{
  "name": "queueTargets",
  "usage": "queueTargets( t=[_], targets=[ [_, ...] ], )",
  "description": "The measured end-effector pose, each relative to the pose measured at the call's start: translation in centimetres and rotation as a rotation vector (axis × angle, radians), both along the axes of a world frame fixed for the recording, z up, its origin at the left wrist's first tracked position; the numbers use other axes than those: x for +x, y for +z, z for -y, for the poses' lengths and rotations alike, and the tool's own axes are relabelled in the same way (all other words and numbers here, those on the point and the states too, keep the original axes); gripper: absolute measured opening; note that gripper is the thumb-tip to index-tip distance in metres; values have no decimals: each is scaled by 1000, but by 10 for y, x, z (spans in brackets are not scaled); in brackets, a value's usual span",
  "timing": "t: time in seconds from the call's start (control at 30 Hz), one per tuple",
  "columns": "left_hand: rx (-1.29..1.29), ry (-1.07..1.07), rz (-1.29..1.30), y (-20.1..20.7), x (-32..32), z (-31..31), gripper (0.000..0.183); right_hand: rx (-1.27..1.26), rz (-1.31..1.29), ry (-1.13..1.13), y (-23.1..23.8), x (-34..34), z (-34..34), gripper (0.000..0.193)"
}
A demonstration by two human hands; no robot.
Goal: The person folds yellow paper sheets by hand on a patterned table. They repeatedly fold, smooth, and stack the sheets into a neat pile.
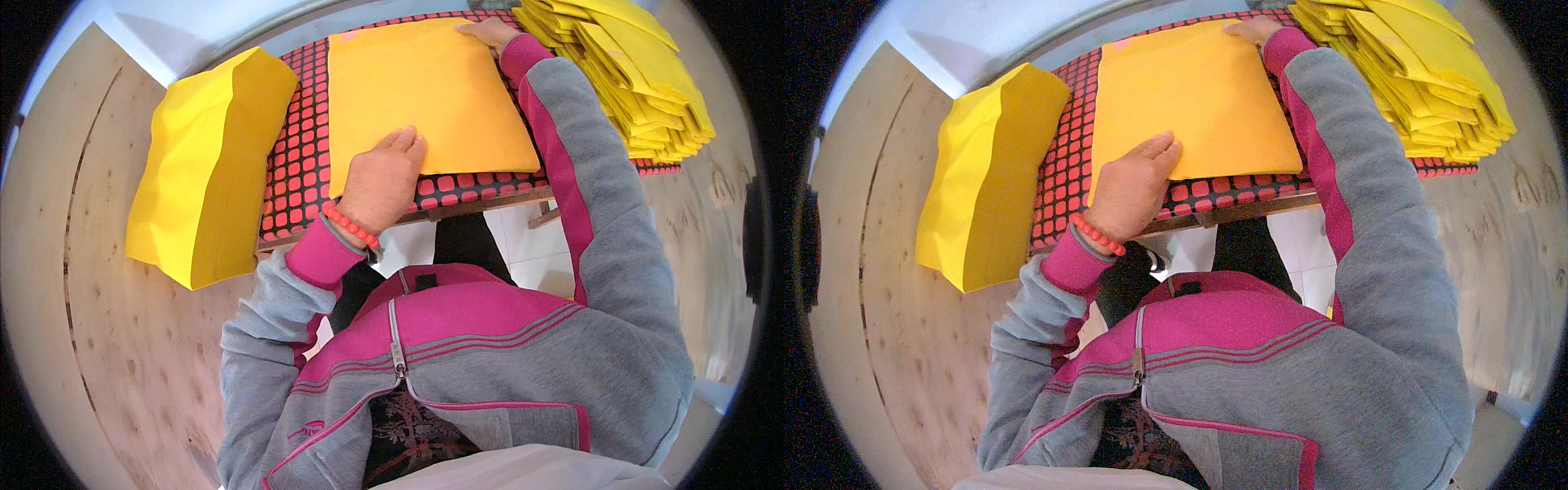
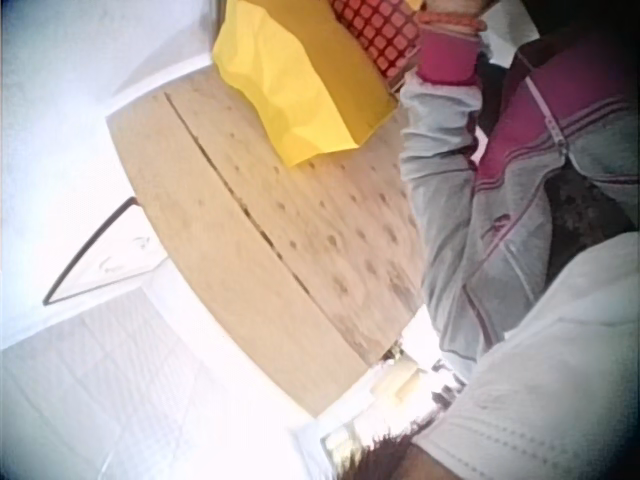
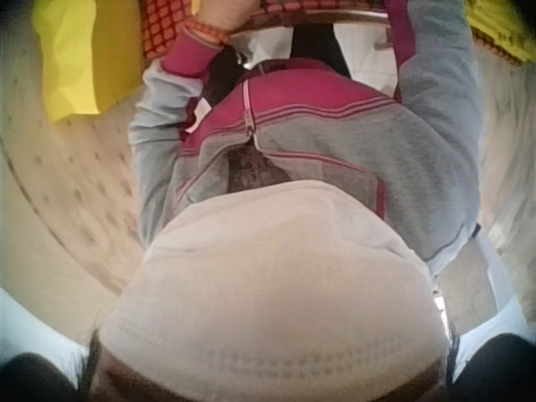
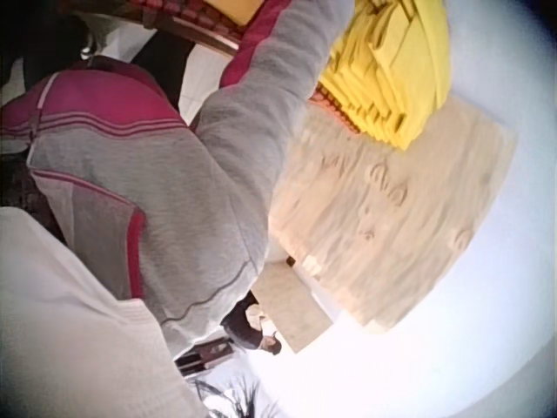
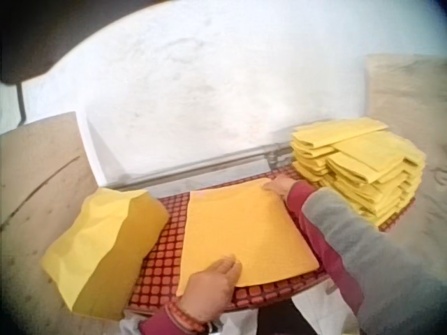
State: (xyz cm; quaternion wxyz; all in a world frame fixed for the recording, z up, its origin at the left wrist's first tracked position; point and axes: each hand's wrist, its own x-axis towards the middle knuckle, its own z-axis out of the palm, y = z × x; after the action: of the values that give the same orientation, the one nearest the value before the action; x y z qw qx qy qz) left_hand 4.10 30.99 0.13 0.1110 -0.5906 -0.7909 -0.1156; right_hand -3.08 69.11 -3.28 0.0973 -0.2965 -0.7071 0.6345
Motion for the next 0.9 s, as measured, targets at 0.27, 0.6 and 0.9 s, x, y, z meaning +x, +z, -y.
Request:
queueTargets(
  t=[0.27, 0.6, 0.9],
  targets=[
    [-136, 46, 43, 14, 5, -7, 38, 1086, -204, 9, -20, -15, -2, 35],
    [-289, -180, 169, 48, -17, -4, 42, 373, -120, 129, -41, -46, -43, 35],
    [-362, 43, 736, 39, -121, -92, 35, 279, -225, 131, -49, -42, -42, 35]
  ],
)
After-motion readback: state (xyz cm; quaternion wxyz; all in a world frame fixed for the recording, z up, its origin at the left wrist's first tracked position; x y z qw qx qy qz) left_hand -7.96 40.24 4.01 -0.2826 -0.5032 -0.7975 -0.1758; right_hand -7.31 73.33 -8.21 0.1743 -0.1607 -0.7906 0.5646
